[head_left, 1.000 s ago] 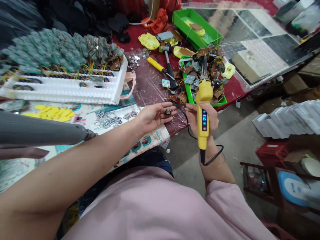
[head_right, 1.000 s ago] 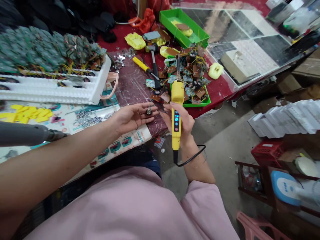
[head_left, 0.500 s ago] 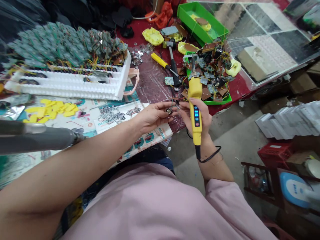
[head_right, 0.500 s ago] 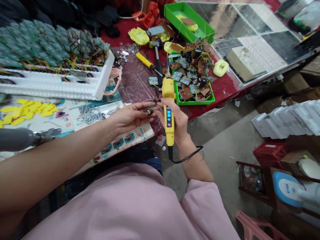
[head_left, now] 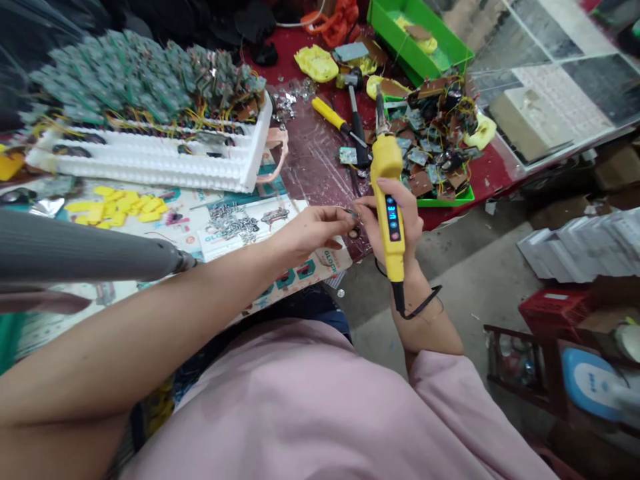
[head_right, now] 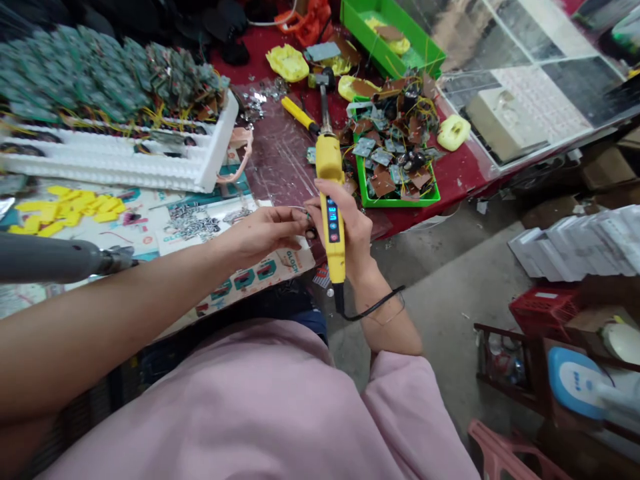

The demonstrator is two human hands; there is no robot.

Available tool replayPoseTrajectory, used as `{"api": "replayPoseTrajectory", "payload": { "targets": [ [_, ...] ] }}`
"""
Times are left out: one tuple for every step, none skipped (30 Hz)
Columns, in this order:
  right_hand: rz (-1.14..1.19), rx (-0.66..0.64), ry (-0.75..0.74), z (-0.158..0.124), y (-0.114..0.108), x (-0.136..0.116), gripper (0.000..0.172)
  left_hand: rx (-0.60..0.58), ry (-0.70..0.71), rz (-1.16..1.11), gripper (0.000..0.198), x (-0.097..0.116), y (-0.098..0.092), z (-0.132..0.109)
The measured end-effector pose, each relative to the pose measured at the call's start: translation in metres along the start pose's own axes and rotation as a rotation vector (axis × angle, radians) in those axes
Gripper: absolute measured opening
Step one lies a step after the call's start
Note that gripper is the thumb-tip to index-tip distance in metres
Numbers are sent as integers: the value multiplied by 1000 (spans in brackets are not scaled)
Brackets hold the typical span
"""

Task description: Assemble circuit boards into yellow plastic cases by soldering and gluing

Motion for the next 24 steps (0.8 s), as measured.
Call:
{"api": "replayPoseTrajectory", "payload": {
  "targets": [
    [-3, -16, 12, 0, 3, 1, 41, 11, 33, 58, 12, 4, -2, -1],
    [-17, -17, 26, 0, 4, 1, 43, 32, 55, 96, 14, 7, -5, -3],
    [-34, -5, 44, 0, 3, 1, 44, 61, 69, 108, 15, 10, -8, -5],
    [-45, 16, 64, -1, 0, 0, 46, 95, 80, 93, 16, 11, -11, -7],
    [-43, 37, 85, -3, -3, -1, 47, 127, 90, 65, 16, 13, -14, -10],
    [-22, 60, 96, -7, -7, -4, 49, 158, 101, 30, 17, 13, -17, -13],
    [10, 76, 88, -11, -10, -8, 52, 183, 106, -5, 18, 13, -20, -16],
    [38, 79, 64, -16, -12, -14, 56, 202, 101, -39, 18, 11, -21, -19],
    [56, 77, 26, -23, -12, -21, 60, 216, 88, -74, 17, 7, -22, -22],
    [56, 73, -16, -29, -11, -27, 63, 231, 68, -111, 16, 3, -22, -25],
    [42, 65, -56, -36, -10, -33, 64, 244, 39, -149, 15, -3, -21, -28],
    [22, 57, -86, -42, -7, -38, 64, 255, 1, -187, 15, -9, -19, -31],
    [4, 47, -101, -47, -4, -40, 62, 266, -40, -220, 15, -16, -18, -33],
    [-5, 45, -104, -51, -2, -41, 60, 278, -78, -245, 16, -21, -16, -35],
    [-13, 45, -97, -53, -1, -41, 59, 290, -111, -258, 18, -25, -15, -38],
    [-19, 43, -86, -55, 0, -40, 58, 293, -142, -259, 19, -28, -15, -41],
    [-14, 40, -71, -55, 0, -38, 58, 280, -166, -247, 19, -30, -15, -43],
    [6, 33, -46, -54, 0, -35, 59, 246, -183, -203, 18, -30, -15, -45],
    [41, 19, -14, -52, -1, -31, 59, 189, -188, -113, 18, -29, -16, -48],
    [82, -1, 21, -50, -2, -27, 60, 117, -161, 29, 18, -25, -18, -49],
    [118, -26, 54, -48, -2, -22, 61, 50, -81, 217, 17, -17, -21, -50],
    [142, -53, 84, -47, -2, -18, 62, -3, 59, 431, 15, -4, -23, -51],
    [147, -79, 100, -47, -1, -15, 62, -37, 243, 644, 13, 13, -22, -53],
    [138, -101, 100, -47, -1, -14, 61, -53, 444, 832, 13, 29, -18, -58]
  ]
}}
Point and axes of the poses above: each hand's wrist, its own z-axis towards the middle knuckle, its own y-axis out of the palm, x = y × z, the point moved 10 cm from there along z, towards the middle knuckle, and after that the axes turned 10 degrees about y, right-handed, at the moved point
